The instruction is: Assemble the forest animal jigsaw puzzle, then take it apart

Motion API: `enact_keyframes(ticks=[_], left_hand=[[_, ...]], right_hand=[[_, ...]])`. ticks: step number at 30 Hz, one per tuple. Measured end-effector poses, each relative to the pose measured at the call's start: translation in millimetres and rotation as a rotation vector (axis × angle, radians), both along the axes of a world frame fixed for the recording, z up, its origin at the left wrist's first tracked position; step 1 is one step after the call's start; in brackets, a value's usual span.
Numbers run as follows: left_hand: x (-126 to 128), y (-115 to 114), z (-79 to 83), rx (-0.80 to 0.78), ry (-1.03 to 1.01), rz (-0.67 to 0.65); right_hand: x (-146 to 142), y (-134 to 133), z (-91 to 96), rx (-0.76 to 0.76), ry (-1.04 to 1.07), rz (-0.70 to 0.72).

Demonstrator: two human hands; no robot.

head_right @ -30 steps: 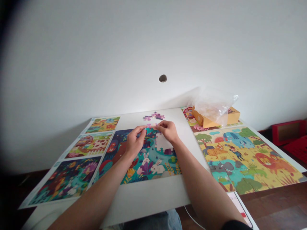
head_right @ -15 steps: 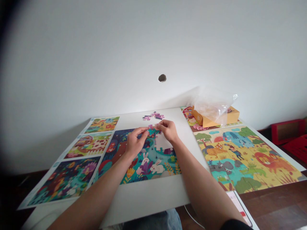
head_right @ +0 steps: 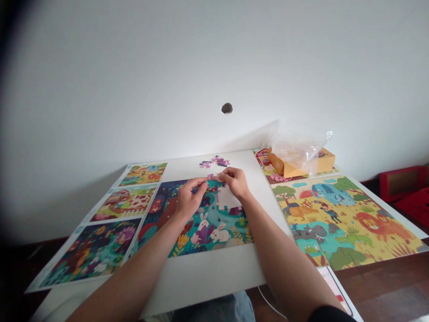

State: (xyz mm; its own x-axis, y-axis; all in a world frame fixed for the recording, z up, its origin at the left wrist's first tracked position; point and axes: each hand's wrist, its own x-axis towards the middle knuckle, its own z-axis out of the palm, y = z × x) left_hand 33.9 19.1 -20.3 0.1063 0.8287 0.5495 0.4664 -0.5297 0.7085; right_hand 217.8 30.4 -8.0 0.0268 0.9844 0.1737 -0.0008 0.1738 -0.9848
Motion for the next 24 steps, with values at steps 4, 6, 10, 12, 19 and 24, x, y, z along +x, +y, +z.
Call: enact_keyframes(ticks=[4, 6, 10, 12, 19, 24], left_hand=[[0, -2, 5.3, 0.032, 0.023, -0.013], [0, -4, 8.9, 0.057, 0.044, -0.019], [3, -8, 13.1, 0.145, 0.149, -0.036], [4, -9, 12.6, 0.158, 0.182, -0.036], [4, -8, 9.3, 0.155, 0.186, 0.000], [5, -8, 9.5, 0.148, 0.191, 0.006]], right_hand=[[0, 0, -0.9, 0.024, -0.002, -0.031], [1, 0, -0.8, 0.044, 0.004, -0.052], [1, 0, -1.1, 0.083, 0.048, -0.044], [1, 0, -1.7, 0.081, 0.060, -0.031], [-1, -2, 1.0, 0.074, 0.056, -0.023], [-2, -5, 5.7, 0.068, 0.061, -0.020]])
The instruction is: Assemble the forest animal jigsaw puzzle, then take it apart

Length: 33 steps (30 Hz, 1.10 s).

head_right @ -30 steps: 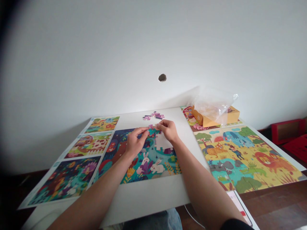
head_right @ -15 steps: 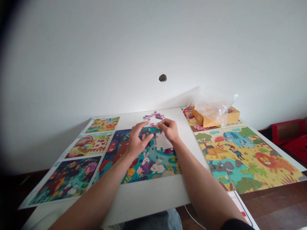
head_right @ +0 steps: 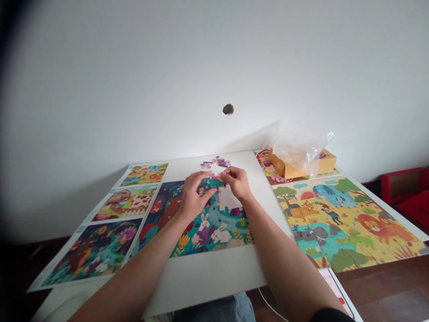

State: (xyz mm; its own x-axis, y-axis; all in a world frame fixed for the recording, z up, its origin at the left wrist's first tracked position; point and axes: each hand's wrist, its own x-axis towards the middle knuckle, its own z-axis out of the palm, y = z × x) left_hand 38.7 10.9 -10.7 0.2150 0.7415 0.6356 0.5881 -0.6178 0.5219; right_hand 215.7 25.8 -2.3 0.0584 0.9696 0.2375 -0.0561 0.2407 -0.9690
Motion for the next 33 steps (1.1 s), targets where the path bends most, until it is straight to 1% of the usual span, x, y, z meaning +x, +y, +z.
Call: enact_keyframes(ticks=[3, 6, 12, 19, 23, 33], left_hand=[[-0.1, 0.2, -0.1, -0.005, 0.001, 0.004], [-0.5, 0.3, 0.1, -0.006, -0.003, 0.007], [-0.8, -0.2, 1.3, -0.003, -0.014, 0.017], [-0.9, -0.4, 2.0, -0.004, -0.006, 0.015], [-1.1, 0.2, 1.6, -0.002, -0.007, 0.015], [-0.8, -1.5, 2.8, -0.013, 0.023, 0.033]], right_hand=[[0.2, -0.4, 1.5, -0.016, 0.002, -0.015], [1.6, -0.3, 2.3, -0.026, 0.054, -0.055], [4.8, 1.0, 2.7, -0.002, 0.121, -0.134], [2.5, -0.8, 2.3, -0.053, 0.051, -0.074], [0.2, -2.5, 4.8, -0.047, 0.044, -0.022], [0.8, -1.3, 4.3, -0.015, 0.065, -0.022]])
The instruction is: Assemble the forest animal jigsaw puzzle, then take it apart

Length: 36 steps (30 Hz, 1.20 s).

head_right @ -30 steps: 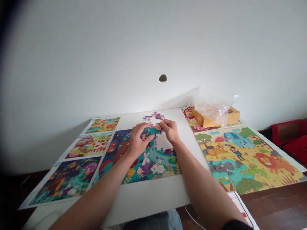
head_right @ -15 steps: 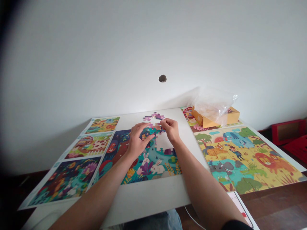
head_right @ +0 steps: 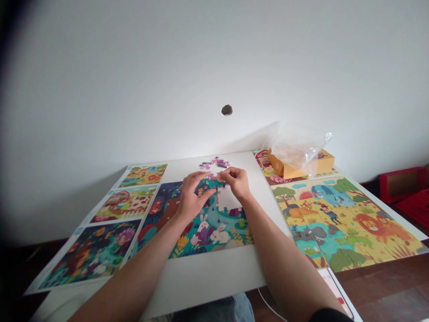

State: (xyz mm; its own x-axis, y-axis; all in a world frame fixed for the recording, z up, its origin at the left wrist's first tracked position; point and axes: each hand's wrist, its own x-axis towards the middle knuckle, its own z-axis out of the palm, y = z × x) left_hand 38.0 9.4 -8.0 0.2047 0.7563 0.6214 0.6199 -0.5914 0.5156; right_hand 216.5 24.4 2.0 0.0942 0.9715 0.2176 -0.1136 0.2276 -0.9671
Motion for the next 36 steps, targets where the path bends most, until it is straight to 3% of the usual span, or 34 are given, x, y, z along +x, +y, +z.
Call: enact_keyframes(ticks=[17, 22, 25, 32, 36], left_hand=[[0, -1, -0.1, -0.015, 0.049, -0.006], [0, -3, 2.3, -0.013, 0.082, -0.068], [1, -5, 4.2, -0.015, 0.096, -0.085], [1, -3, 3.0, 0.008, 0.086, -0.053], [1, -2, 1.1, -0.003, 0.095, -0.064]], right_hand=[[0, 1, -3.1, 0.052, -0.027, -0.006], [11, 5, -3.8, 0.110, 0.075, -0.214], [17, 8, -2.6, 0.061, 0.166, -0.298], [14, 5, 4.0, -0.120, -0.030, -0.024], [14, 3, 8.4, -0.156, -0.088, 0.050]])
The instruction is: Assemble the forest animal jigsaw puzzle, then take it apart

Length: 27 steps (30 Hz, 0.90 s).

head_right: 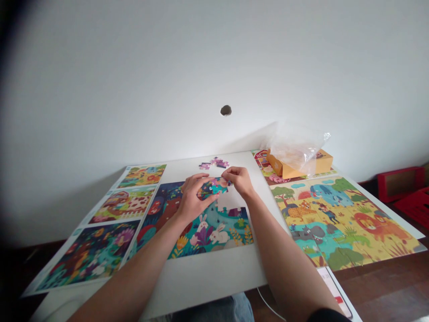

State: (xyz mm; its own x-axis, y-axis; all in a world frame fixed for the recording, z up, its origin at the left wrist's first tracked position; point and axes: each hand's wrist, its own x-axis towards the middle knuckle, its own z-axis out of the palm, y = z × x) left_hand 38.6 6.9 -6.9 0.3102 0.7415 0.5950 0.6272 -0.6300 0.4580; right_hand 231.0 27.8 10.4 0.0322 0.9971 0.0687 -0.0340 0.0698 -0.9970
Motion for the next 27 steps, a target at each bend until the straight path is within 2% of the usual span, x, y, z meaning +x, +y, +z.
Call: enact_keyframes(ticks=[3, 6, 11, 16, 19, 27], left_hand=[[0, 0, -0.8, -0.006, 0.005, -0.017], [0, 0, -0.9, -0.020, 0.015, -0.039], [-2, 1, -3.3, -0.110, 0.068, -0.106], [-3, 10, -13.3, -0.168, 0.035, 0.040], [-2, 12, -15.6, -0.197, 0.069, 0.055], [-1, 3, -7.8, -0.238, 0.148, -0.003]], right_hand=[[3, -1, 2.7, 0.009, -0.049, 0.072], [7, -2, 2.5, -0.006, -0.122, 0.203], [13, -2, -2.3, -0.054, -0.292, 0.363], [13, -4, -3.5, -0.130, -0.464, 0.498], [12, -5, -3.8, -0.132, -0.564, 0.504], [9, -6, -0.2, -0.069, -0.771, 0.426]])
